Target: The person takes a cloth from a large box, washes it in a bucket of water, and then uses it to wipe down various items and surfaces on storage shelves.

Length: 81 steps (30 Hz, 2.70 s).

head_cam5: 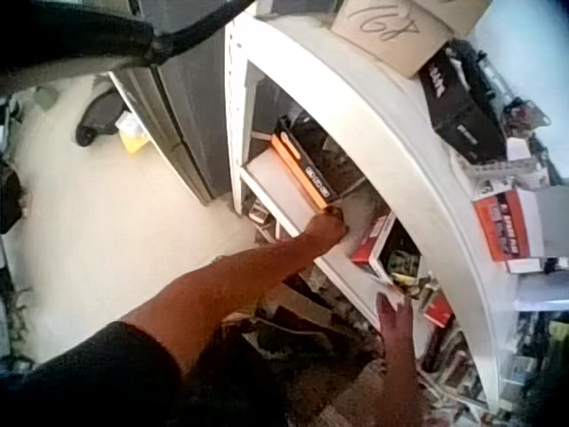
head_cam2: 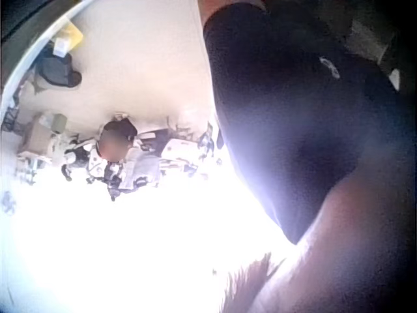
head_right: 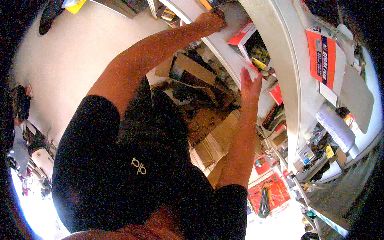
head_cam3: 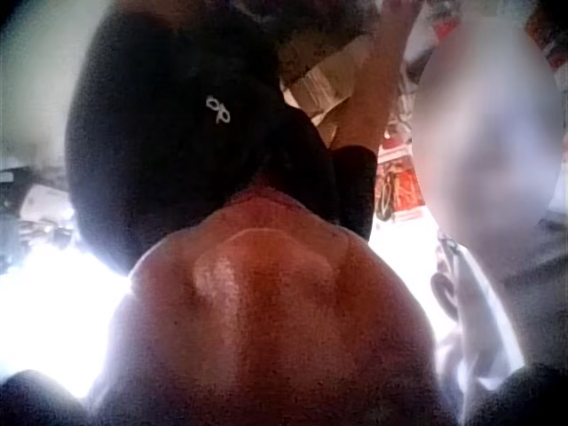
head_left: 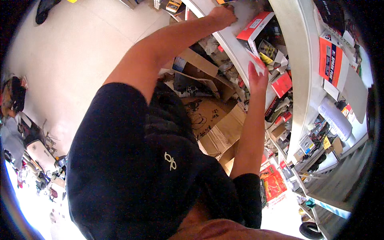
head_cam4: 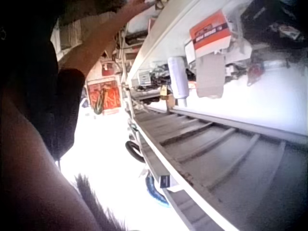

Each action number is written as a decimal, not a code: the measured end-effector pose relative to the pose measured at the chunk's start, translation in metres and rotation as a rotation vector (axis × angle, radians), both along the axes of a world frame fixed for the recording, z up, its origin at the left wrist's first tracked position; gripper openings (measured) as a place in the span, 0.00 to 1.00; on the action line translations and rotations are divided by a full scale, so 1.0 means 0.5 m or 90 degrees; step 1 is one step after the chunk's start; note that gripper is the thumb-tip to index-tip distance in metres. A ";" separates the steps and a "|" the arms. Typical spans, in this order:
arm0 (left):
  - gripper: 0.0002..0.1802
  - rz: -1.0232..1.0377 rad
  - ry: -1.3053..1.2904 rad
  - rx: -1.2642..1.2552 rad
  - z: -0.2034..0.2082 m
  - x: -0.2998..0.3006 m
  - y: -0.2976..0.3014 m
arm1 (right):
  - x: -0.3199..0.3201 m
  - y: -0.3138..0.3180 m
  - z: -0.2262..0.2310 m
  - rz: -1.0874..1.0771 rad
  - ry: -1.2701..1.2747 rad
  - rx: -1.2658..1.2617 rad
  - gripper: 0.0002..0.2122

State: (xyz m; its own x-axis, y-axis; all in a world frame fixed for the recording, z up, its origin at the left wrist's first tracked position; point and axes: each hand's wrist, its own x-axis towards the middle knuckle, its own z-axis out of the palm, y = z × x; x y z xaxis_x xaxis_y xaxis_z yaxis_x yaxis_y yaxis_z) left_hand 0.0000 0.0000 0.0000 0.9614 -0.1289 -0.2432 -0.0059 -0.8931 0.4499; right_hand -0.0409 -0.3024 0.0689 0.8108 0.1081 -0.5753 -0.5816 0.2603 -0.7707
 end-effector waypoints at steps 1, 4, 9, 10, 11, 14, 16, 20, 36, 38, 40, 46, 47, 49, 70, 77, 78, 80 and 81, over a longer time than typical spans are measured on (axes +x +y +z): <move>0.17 0.030 -0.073 -0.031 0.013 -0.038 0.005 | 0.008 0.017 0.010 -0.124 0.050 0.105 0.26; 0.16 0.026 -0.206 -0.029 0.001 -0.127 0.079 | 0.027 0.089 -0.019 -0.169 0.039 0.222 0.20; 0.19 0.024 -0.300 -0.048 -0.024 -0.178 0.071 | 0.056 0.098 -0.036 -0.172 0.098 0.253 0.18; 0.19 0.022 -0.300 -0.048 -0.032 -0.180 0.068 | 0.057 0.111 -0.042 -0.122 0.065 0.187 0.17; 0.16 0.034 -0.322 -0.022 -0.040 -0.179 0.066 | 0.062 0.124 -0.048 -0.072 0.033 0.122 0.17; 0.13 0.081 -0.260 -0.061 0.037 -0.145 0.029 | 0.064 0.107 -0.075 0.149 -0.243 -0.164 0.15; 0.13 0.085 -0.291 -0.029 0.050 -0.134 0.023 | 0.091 0.132 -0.071 -0.021 -0.043 0.080 0.14; 0.16 0.072 -0.289 -0.050 0.022 -0.141 -0.055 | 0.083 0.186 -0.061 -0.176 -0.036 0.177 0.15; 0.16 0.175 -0.205 -0.225 -0.053 -0.111 -0.284 | -0.167 -0.012 -0.128 0.481 -0.448 -0.959 0.35; 0.16 0.117 -0.226 -0.203 -0.046 -0.104 -0.334 | -0.166 -0.014 -0.106 0.507 -0.353 -0.973 0.36; 0.14 0.056 -0.272 -0.108 -0.074 -0.096 -0.340 | -0.159 0.018 -0.099 0.551 -0.326 -0.994 0.38; 0.11 -0.092 -0.242 -0.075 -0.012 -0.118 -0.289 | -0.178 -0.024 -0.059 0.587 -0.225 -1.035 0.38; 0.14 -0.088 -0.267 -0.042 -0.053 -0.112 -0.214 | -0.171 0.007 -0.058 0.590 -0.243 -1.015 0.38; 0.16 -0.132 -0.293 0.015 0.058 -0.120 -0.193 | -0.170 -0.024 -0.058 0.607 -0.198 -1.026 0.38; 0.16 0.042 0.400 -0.591 0.184 -0.195 -0.234 | -0.259 0.159 -0.025 -0.241 -0.251 -0.103 0.27; 0.21 -0.297 -0.448 -0.073 0.264 -0.134 -0.141 | -0.195 0.005 0.007 -0.334 -0.277 -0.307 0.17; 0.29 -0.296 -0.492 0.038 0.252 -0.111 -0.110 | -0.177 -0.036 -0.002 -0.314 -0.278 -0.481 0.17; 0.33 -0.326 -0.469 0.112 0.236 -0.073 -0.083 | -0.131 -0.119 -0.061 -0.148 -0.191 -0.834 0.20; 0.36 -0.330 -0.456 0.190 0.234 -0.051 -0.073 | -0.101 -0.147 -0.092 -0.002 -0.115 -1.000 0.22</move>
State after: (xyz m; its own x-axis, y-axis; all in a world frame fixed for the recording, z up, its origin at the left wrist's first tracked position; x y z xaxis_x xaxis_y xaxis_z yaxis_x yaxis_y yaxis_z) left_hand -0.0256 -0.0365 0.1169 0.7351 -0.6115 0.2928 -0.6235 -0.7793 -0.0622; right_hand -0.0914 -0.3759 0.0229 0.8772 -0.4800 -0.0077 -0.4573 -0.8307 -0.3174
